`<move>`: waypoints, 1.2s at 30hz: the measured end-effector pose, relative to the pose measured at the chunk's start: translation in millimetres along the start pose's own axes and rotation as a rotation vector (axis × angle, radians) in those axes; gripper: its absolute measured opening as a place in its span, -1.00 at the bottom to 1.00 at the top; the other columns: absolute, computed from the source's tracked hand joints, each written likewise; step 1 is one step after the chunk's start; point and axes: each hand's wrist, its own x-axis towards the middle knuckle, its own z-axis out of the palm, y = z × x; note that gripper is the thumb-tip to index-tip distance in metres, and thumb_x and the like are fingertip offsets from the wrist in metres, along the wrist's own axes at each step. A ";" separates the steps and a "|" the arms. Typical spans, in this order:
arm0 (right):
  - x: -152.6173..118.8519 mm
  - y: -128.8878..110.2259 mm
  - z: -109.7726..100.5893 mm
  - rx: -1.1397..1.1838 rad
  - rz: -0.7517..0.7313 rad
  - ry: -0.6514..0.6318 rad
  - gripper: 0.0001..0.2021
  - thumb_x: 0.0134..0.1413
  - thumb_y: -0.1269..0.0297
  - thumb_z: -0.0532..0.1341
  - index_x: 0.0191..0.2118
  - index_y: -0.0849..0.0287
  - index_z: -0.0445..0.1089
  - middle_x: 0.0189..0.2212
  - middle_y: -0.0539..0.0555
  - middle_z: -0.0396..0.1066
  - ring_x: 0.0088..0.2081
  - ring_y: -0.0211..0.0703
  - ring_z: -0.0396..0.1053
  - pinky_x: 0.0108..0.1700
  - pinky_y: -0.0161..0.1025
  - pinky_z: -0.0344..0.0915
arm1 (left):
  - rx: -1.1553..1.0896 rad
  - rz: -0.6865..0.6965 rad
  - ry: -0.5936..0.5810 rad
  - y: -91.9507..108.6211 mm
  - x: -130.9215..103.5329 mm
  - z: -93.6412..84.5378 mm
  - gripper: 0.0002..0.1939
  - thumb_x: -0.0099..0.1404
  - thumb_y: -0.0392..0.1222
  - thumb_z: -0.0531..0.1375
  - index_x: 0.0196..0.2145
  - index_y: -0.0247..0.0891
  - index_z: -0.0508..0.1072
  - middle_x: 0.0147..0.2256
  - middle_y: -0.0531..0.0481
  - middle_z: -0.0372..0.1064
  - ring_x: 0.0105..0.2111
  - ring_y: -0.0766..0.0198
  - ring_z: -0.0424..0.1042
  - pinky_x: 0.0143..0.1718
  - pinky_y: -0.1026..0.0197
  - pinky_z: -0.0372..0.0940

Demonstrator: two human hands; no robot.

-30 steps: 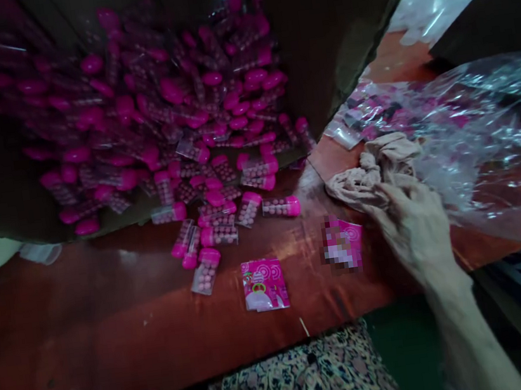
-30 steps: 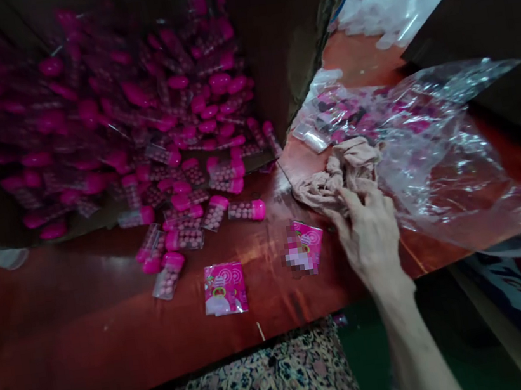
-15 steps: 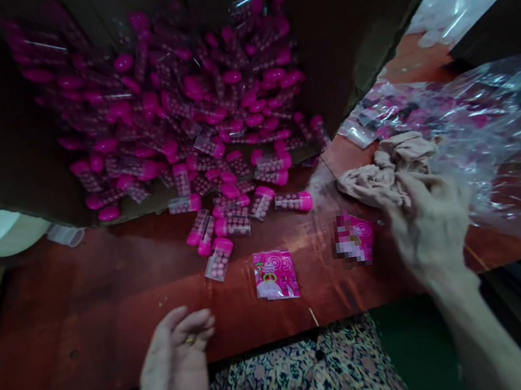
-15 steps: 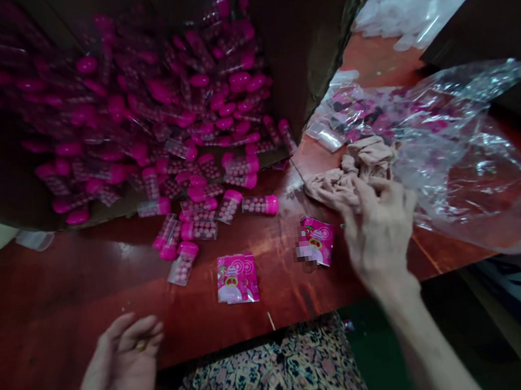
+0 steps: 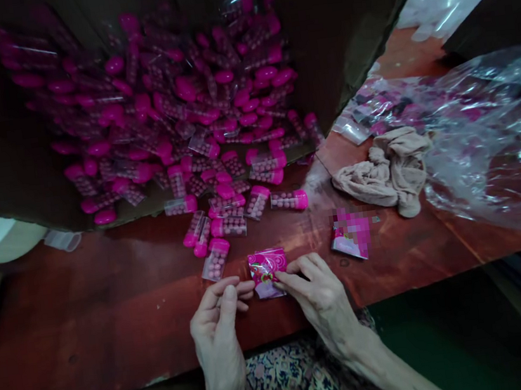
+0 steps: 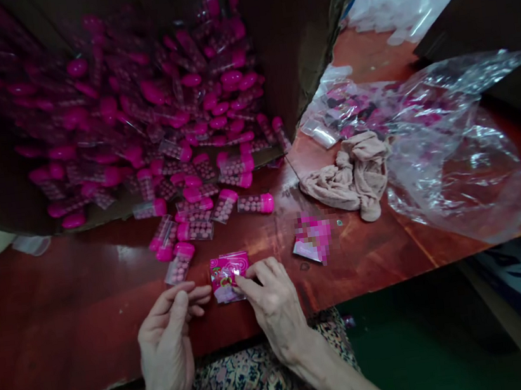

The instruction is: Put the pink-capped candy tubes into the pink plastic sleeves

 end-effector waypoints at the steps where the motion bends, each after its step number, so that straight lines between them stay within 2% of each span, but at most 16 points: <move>1: 1.3 -0.9 -2.8 0.014 -0.021 0.042 -0.85 0.09 0.47 0.14 -0.35 0.22 0.47 -0.51 0.09 0.29 -0.41 -0.19 0.16 -0.43 -0.27 0.23 | 0.043 0.011 -0.016 0.5 0.3 1.2 -0.80 0.15 -0.11 0.18 -0.36 -0.29 0.47 -0.40 -0.06 0.50 -0.40 0.30 0.43 -0.36 0.31 0.28; 4: 5.0 -4.3 -10.1 0.025 -0.079 0.125 -0.81 0.07 0.52 0.13 -0.28 0.20 0.47 -0.50 0.09 0.31 -0.40 -0.19 0.20 -0.41 -0.26 0.27 | 0.144 0.053 -0.016 5.6 2.6 7.2 -0.76 0.12 -0.07 0.20 -0.36 -0.30 0.51 -0.44 -0.05 0.49 -0.45 0.31 0.41 -0.39 0.32 0.28; 6: 6.7 -5.3 -13.0 0.032 -0.100 0.116 -0.77 0.06 0.55 0.12 -0.27 0.17 0.48 -0.49 0.09 0.35 -0.39 -0.19 0.23 -0.38 -0.25 0.29 | 0.151 0.069 -0.015 10.5 6.2 12.0 -0.75 0.05 -0.08 0.25 -0.34 -0.28 0.52 -0.46 -0.02 0.48 -0.48 0.33 0.39 -0.43 0.34 0.27; 9: 6.7 -4.6 -13.7 0.108 -0.079 0.084 -0.78 0.06 0.53 0.13 -0.26 0.14 0.48 -0.50 0.09 0.40 -0.41 -0.19 0.28 -0.39 -0.24 0.31 | 0.072 0.003 -0.097 14.0 13.1 18.7 -0.80 -0.04 -0.17 0.31 -0.41 -0.28 0.53 -0.57 0.06 0.42 -0.60 0.43 0.29 -0.57 0.40 0.19; 11: 5.2 -4.3 -12.7 0.227 0.010 0.060 -0.81 0.06 0.48 0.15 -0.26 0.14 0.48 -0.49 0.08 0.43 -0.43 -0.19 0.32 -0.39 -0.23 0.33 | -0.010 -0.068 -0.136 12.4 16.7 22.4 -0.86 -0.08 -0.21 0.33 -0.50 -0.30 0.51 -0.65 0.11 0.35 -0.68 0.49 0.20 -0.66 0.43 0.10; 13: 3.5 -5.6 -11.8 0.382 0.194 0.041 -0.82 0.04 0.41 0.19 -0.21 0.14 0.46 -0.44 0.06 0.45 -0.41 -0.19 0.37 -0.34 -0.23 0.35 | -0.078 -0.101 -0.136 9.1 18.1 25.6 -0.88 -0.08 -0.23 0.33 -0.56 -0.31 0.48 -0.68 0.14 0.32 -0.69 0.51 0.17 -0.68 0.45 0.06; 16: 3.2 -10.8 -10.3 0.630 0.485 0.011 -0.69 -0.04 0.27 0.27 -0.10 0.13 0.39 -0.35 0.05 0.47 -0.35 -0.18 0.41 -0.29 -0.24 0.37 | -0.117 -0.079 -0.082 5.4 16.0 29.6 -0.89 -0.08 -0.24 0.33 -0.55 -0.30 0.48 -0.64 0.14 0.35 -0.66 0.50 0.21 -0.62 0.44 0.14; 17: 3.9 -13.1 -9.5 0.708 0.545 -0.012 -0.67 -0.07 0.24 0.29 -0.12 0.14 0.40 -0.35 0.05 0.48 -0.35 -0.18 0.42 -0.29 -0.24 0.37 | -0.120 -0.060 -0.069 5.2 14.8 30.4 -0.89 -0.09 -0.25 0.34 -0.56 -0.29 0.48 -0.63 0.13 0.36 -0.64 0.49 0.23 -0.58 0.43 0.17; 19: 5.9 -17.8 -7.5 0.816 0.619 -0.043 -0.77 -0.09 0.22 0.29 -0.26 0.18 0.44 -0.42 0.03 0.48 -0.40 -0.19 0.41 -0.33 -0.27 0.36 | -0.127 -0.022 -0.064 6.3 12.3 31.1 -0.88 -0.12 -0.28 0.35 -0.58 -0.29 0.47 -0.60 0.12 0.38 -0.59 0.45 0.29 -0.52 0.40 0.23; 21: 7.9 -21.8 -5.8 0.825 0.641 -0.022 -0.87 -0.05 0.24 0.26 -0.42 0.21 0.44 -0.52 -0.01 0.45 -0.47 -0.24 0.37 -0.39 -0.31 0.33 | -0.139 -0.018 -0.107 9.0 10.7 30.3 -0.88 -0.12 -0.30 0.35 -0.59 -0.29 0.46 -0.57 0.10 0.40 -0.55 0.41 0.33 -0.47 0.37 0.26; 23: 9.3 -24.5 -5.6 0.768 0.598 0.023 -0.85 0.01 0.27 0.22 -0.49 0.21 0.42 -0.58 -0.03 0.39 -0.52 -0.27 0.33 -0.44 -0.35 0.28 | -0.147 -0.065 -0.198 12.4 10.4 29.1 -0.88 -0.11 -0.30 0.34 -0.53 -0.30 0.49 -0.53 0.06 0.42 -0.52 0.37 0.35 -0.45 0.34 0.29; 25: 10.1 -25.9 -6.8 0.697 0.496 0.014 -0.84 0.05 0.32 0.18 -0.50 0.20 0.41 -0.59 -0.04 0.35 -0.53 -0.28 0.30 -0.46 -0.36 0.26 | -0.150 -0.101 -0.282 15.0 11.2 28.9 -0.85 -0.08 -0.29 0.33 -0.45 -0.30 0.51 -0.49 0.01 0.45 -0.50 0.34 0.37 -0.43 0.31 0.30; 27: 10.7 -26.3 -8.1 0.618 0.372 -0.007 -0.81 0.09 0.36 0.13 -0.50 0.18 0.40 -0.58 -0.02 0.33 -0.52 -0.28 0.28 -0.45 -0.35 0.26 | -0.160 -0.092 -0.317 16.1 12.2 30.2 -0.85 -0.07 -0.29 0.32 -0.44 -0.32 0.53 -0.50 -0.01 0.44 -0.48 0.33 0.36 -0.43 0.30 0.30; 32: 13.4 -26.1 -5.2 0.391 0.143 -0.006 -0.76 0.15 0.36 0.06 -0.52 0.19 0.32 -0.57 0.04 0.32 -0.51 -0.23 0.26 -0.46 -0.30 0.25 | -0.216 -0.067 -0.234 15.2 10.8 34.6 -0.95 -0.07 -0.28 0.32 -0.56 -0.29 0.53 -0.58 0.05 0.39 -0.54 0.39 0.30 -0.47 0.34 0.27; 36: 17.7 -28.5 -4.1 0.334 0.079 -0.034 -0.69 0.20 0.32 0.01 -0.54 0.19 0.31 -0.60 0.03 0.29 -0.53 -0.24 0.23 -0.48 -0.32 0.23 | -0.254 -0.068 -0.174 17.5 10.5 31.7 -0.94 -0.11 -0.30 0.34 -0.58 -0.29 0.53 -0.57 0.05 0.41 -0.53 0.40 0.33 -0.44 0.37 0.27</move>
